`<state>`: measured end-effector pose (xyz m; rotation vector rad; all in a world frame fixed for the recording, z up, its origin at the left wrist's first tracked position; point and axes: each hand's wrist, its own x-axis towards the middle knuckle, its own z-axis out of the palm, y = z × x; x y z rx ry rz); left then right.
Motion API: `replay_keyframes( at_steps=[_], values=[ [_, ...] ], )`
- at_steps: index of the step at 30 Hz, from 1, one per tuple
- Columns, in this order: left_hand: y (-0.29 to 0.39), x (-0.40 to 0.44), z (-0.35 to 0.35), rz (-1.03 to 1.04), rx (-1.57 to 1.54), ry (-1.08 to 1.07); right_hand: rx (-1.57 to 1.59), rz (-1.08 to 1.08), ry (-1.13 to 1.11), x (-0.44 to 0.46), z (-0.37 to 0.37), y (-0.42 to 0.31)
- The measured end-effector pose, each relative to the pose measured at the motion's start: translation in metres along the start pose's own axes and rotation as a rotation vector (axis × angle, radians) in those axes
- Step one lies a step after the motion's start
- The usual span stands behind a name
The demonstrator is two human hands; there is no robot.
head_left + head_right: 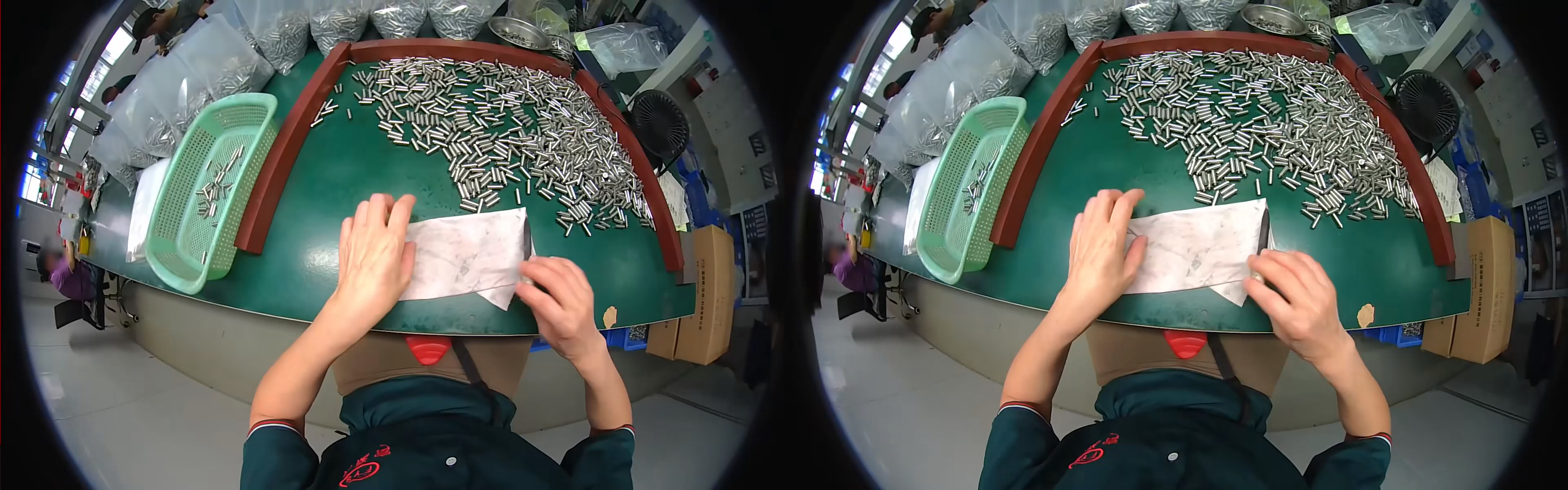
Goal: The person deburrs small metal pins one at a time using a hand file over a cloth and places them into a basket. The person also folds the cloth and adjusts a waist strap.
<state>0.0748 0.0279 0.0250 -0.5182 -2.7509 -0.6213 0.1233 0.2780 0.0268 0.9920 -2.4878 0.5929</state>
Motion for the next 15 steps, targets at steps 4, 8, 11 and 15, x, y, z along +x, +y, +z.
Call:
replay_keyframes(
  at_steps=[4,8,11,15],
  values=[
    [-0.002,-0.009,0.004,0.176,-0.168,-0.026,0.27,0.15,0.402,0.002,-0.013,-0.003],
    [-0.002,-0.025,0.015,0.101,-0.154,-0.039,0.755,0.365,0.584,0.016,0.005,-0.019],
    [0.003,-0.027,0.017,0.09,-0.18,-0.038,0.696,0.312,0.399,0.02,0.016,-0.004],
    [0.005,-0.025,0.015,0.095,-0.166,-0.069,1.043,0.332,0.398,0.034,0.028,-0.004]
  ],
)
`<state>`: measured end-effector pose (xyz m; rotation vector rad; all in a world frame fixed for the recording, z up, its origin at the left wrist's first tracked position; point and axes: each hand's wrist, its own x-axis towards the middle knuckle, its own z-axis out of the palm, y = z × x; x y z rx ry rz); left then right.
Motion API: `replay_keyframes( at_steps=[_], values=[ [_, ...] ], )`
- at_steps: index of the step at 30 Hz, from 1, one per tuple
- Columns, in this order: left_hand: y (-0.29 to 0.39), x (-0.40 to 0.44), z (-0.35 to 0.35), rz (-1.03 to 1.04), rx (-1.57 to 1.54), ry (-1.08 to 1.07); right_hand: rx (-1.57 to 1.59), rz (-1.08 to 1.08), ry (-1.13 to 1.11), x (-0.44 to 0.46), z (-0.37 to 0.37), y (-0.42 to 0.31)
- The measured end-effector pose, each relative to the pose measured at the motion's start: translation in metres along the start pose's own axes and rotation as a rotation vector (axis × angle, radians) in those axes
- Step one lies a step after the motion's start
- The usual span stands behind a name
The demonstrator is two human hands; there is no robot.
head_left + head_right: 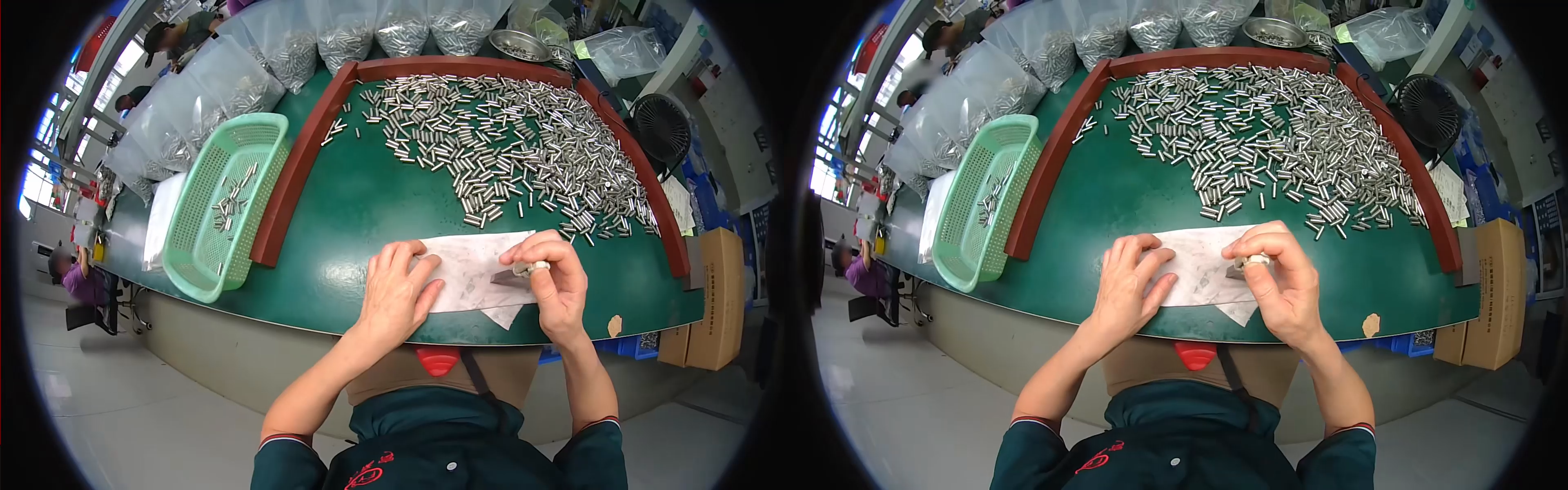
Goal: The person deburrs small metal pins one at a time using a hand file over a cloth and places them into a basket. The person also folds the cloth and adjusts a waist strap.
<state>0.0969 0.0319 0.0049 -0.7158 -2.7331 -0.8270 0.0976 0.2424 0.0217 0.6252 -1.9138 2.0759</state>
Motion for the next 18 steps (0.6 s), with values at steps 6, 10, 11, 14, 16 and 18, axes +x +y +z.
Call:
replay_keyframes(
  at_steps=[6,10,11,14,16,18],
  values=[
    [-0.023,0.044,-0.003,0.107,-0.03,0.134,0.427,0.296,-0.067,0.006,0.003,0.003],
    [-0.042,0.085,0.012,0.227,-0.033,0.175,0.475,0.262,0.007,0.039,0.002,-0.006],
    [-0.042,0.092,0.014,0.246,-0.034,0.148,0.435,0.241,0.014,0.051,0.004,-0.007],
    [-0.042,0.105,0.019,0.317,0.047,0.103,0.4,0.313,0.077,0.072,0.012,0.0],
    [-0.047,0.104,0.024,0.337,0.057,0.044,0.392,0.363,0.054,0.077,0.017,0.01],
    [-0.046,0.102,0.022,0.37,0.08,0.049,0.427,0.394,0.012,0.076,0.02,0.018]
  ],
)
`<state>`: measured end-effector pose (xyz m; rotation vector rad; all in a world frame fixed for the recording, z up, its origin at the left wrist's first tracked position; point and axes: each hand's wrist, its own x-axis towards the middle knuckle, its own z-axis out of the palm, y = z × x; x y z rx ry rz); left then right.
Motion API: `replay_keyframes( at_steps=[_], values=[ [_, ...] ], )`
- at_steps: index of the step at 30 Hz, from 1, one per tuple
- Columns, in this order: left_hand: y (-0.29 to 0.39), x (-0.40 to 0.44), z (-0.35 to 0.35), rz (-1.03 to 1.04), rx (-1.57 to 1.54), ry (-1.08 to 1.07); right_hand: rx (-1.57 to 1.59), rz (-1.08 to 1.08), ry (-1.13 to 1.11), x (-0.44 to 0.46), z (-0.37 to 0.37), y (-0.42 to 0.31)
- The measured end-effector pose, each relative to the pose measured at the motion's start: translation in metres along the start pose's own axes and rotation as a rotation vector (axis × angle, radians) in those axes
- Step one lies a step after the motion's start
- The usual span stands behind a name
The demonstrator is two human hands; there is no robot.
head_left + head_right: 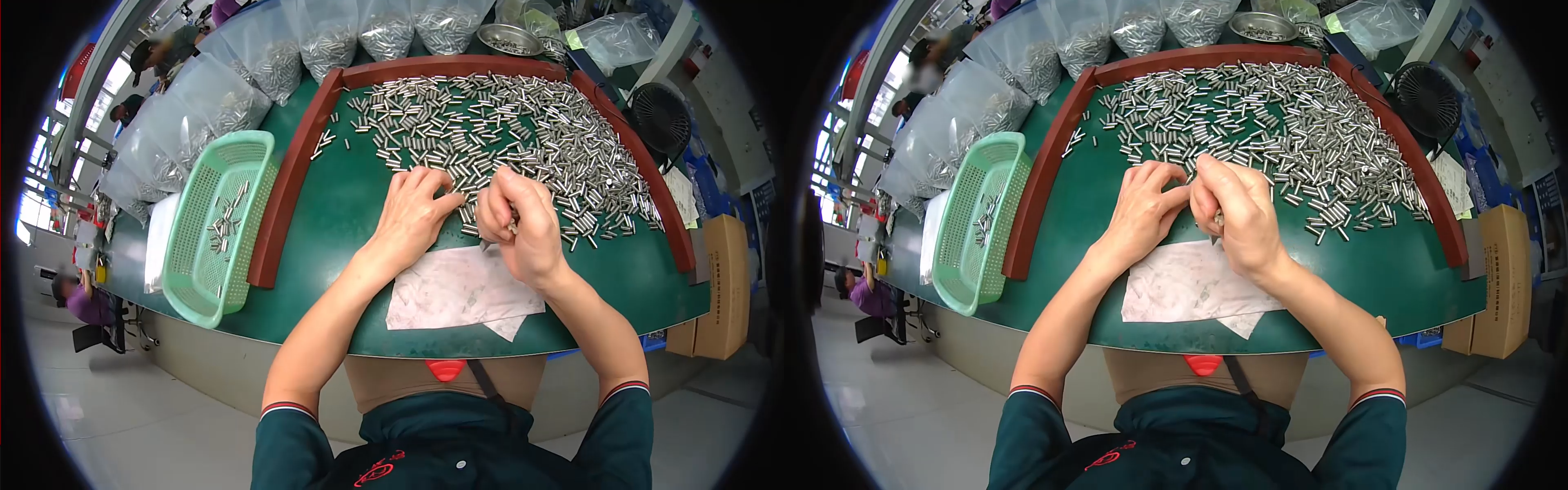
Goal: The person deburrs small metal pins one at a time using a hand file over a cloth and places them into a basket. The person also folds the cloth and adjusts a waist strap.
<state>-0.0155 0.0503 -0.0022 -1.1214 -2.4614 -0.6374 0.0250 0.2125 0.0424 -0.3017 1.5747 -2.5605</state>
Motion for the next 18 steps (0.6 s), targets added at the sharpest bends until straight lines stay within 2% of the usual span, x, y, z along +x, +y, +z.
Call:
replay_keyframes(
  at_steps=[5,12,18],
  values=[
    [-0.003,-0.003,-0.003,-0.018,-0.019,0.014,-0.092,-0.007,0.021,-0.011,-0.007,0.015],
    [0.001,-0.006,-0.006,-0.083,-0.045,0.041,-0.027,0.02,0.056,-0.01,-0.013,0.014],
    [0.0,-0.009,-0.004,-0.135,-0.049,0.066,0.142,-0.101,0.016,-0.013,-0.016,0.013]
  ],
)
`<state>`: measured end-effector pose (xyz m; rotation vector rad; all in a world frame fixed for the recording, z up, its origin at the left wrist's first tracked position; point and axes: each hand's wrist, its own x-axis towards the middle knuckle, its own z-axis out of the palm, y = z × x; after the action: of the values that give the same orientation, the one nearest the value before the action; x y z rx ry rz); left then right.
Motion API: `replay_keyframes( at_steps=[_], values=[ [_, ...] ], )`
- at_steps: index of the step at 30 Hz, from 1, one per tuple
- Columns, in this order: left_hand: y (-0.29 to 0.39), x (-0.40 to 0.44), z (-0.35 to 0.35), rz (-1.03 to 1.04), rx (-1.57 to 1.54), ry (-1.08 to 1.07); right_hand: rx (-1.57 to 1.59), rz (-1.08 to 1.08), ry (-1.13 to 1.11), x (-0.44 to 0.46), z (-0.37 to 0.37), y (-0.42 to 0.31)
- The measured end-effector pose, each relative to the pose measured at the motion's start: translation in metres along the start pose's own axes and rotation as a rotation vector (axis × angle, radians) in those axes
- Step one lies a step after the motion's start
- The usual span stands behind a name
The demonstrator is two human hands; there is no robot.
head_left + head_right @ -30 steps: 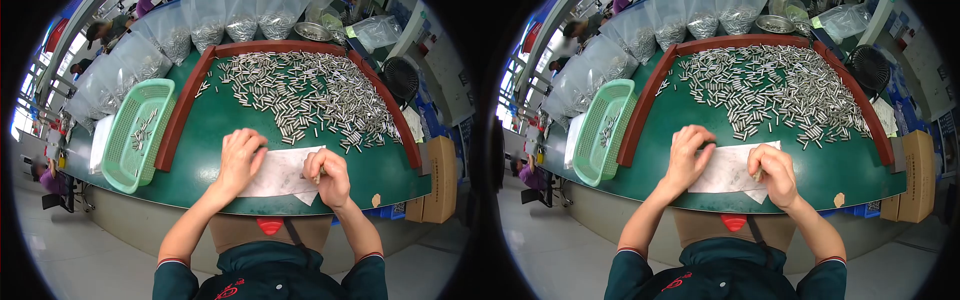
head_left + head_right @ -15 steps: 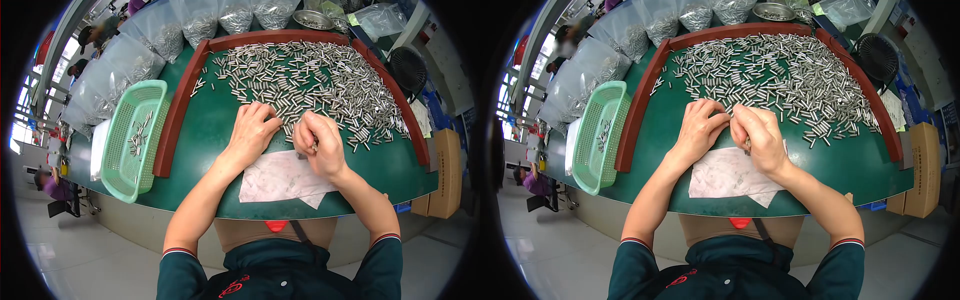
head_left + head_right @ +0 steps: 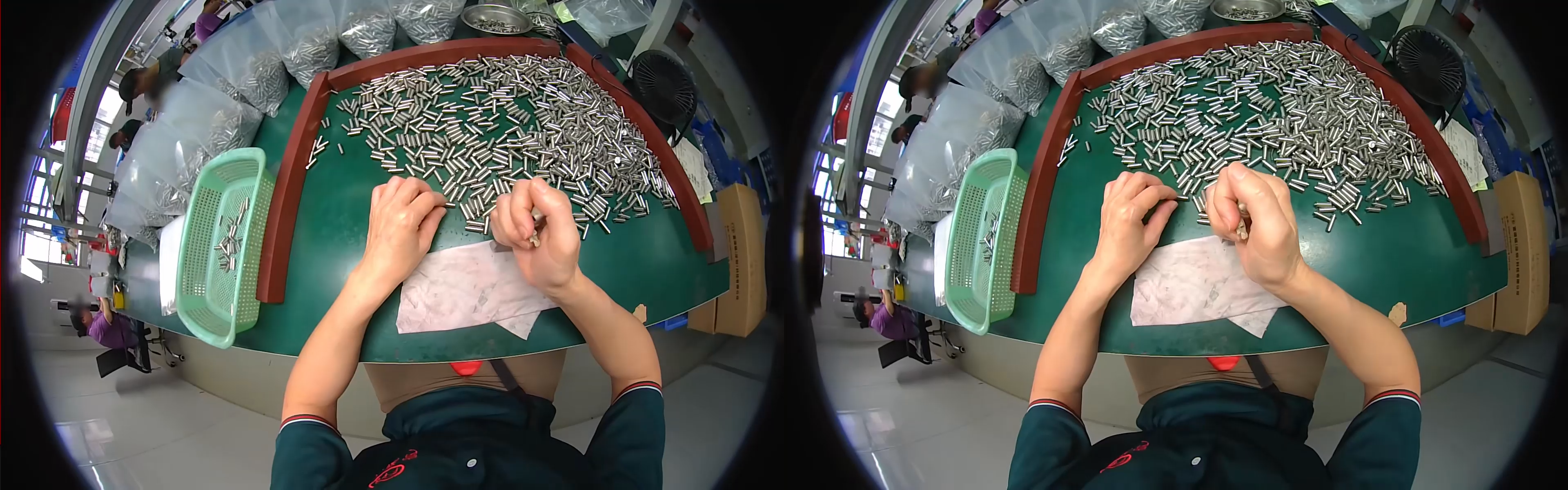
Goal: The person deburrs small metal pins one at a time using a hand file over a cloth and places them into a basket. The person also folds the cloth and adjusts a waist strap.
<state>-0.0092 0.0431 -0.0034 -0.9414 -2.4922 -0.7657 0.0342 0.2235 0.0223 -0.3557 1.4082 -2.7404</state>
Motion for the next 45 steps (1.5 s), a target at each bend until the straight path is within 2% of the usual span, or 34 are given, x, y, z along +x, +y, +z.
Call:
replay_keyframes(
  at_steps=[4,6,7,10,12,25,30,31,32,33,34,35,36,37,38,39,40,41,42,44,45],
  values=[
    [0.001,-0.001,0.001,0.015,-0.019,0.006,0.001,-0.011,-0.004,-0.003,0.001,0.002],
    [0.003,0.0,0.0,-0.055,-0.12,0.02,-0.006,-0.023,-0.026,-0.003,-0.001,0.002],
    [0.007,-0.001,-0.003,-0.291,-0.438,-0.062,-0.019,-0.029,-0.016,-0.003,-0.001,0.001],
    [0.007,0.002,-0.016,-0.745,-1.484,-0.044,-0.023,-0.055,-0.02,-0.004,-0.001,0.0],
    [0.007,0.003,-0.023,-0.83,-1.661,-0.015,-0.016,-0.054,-0.024,-0.004,-0.002,0.001],
    [0.002,0.001,-0.021,-0.831,-1.711,-0.062,-0.056,-0.022,-0.01,-0.004,0.0,0.001],
    [0.0,0.0,-0.016,-0.825,-1.553,-0.031,-0.05,-0.05,-0.031,-0.004,0.001,0.003],
    [-0.003,0.0,-0.012,-0.781,-1.492,0.061,-0.102,-0.034,-0.065,-0.005,-0.004,0.002],
    [-0.002,-0.001,-0.01,-0.713,-1.38,0.218,-0.169,-0.118,-0.076,-0.004,-0.004,0.006],
    [-0.002,-0.004,-0.01,-0.505,-1.118,0.374,-0.293,-0.158,-0.078,-0.007,0.0,0.005],
    [0.0,-0.008,-0.019,-0.388,-0.941,0.49,-0.492,-0.255,-0.137,-0.01,0.0,0.005],
    [0.008,-0.016,-0.036,-0.296,-0.919,0.564,-0.612,-0.3,-0.229,-0.013,0.002,0.003],
    [0.016,-0.027,-0.053,-0.151,-0.929,0.582,-0.778,-0.358,-0.357,-0.017,0.004,0.001],
    [0.034,-0.041,-0.076,-0.137,-0.822,0.549,-0.985,-0.483,-0.456,-0.02,0.013,0.0],
    [0.045,-0.067,-0.095,-0.057,-0.42,0.447,-1.093,-0.512,-0.488,-0.029,0.018,0.006],
    [0.066,-0.093,-0.116,-0.264,-0.448,0.428,-1.205,-0.556,-0.516,-0.035,0.021,0.011],
    [0.075,-0.119,-0.12,-0.205,-0.564,0.455,-1.32,-0.559,-0.536,-0.042,0.019,0.017],
    [0.078,-0.134,-0.124,-0.145,-0.515,0.364,-1.324,-0.526,-0.553,-0.047,0.017,0.022],
    [0.093,-0.153,-0.127,-0.344,-0.521,0.268,-1.329,-0.506,-0.564,-0.048,0.015,0.026],
    [0.118,-0.185,-0.122,-0.909,-0.622,0.038,-1.403,-0.387,-0.603,-0.055,0.014,0.025],
    [0.123,-0.206,-0.109,-1.098,-0.631,-0.079,-1.435,-0.362,-0.603,-0.057,0.014,0.026]
  ],
)
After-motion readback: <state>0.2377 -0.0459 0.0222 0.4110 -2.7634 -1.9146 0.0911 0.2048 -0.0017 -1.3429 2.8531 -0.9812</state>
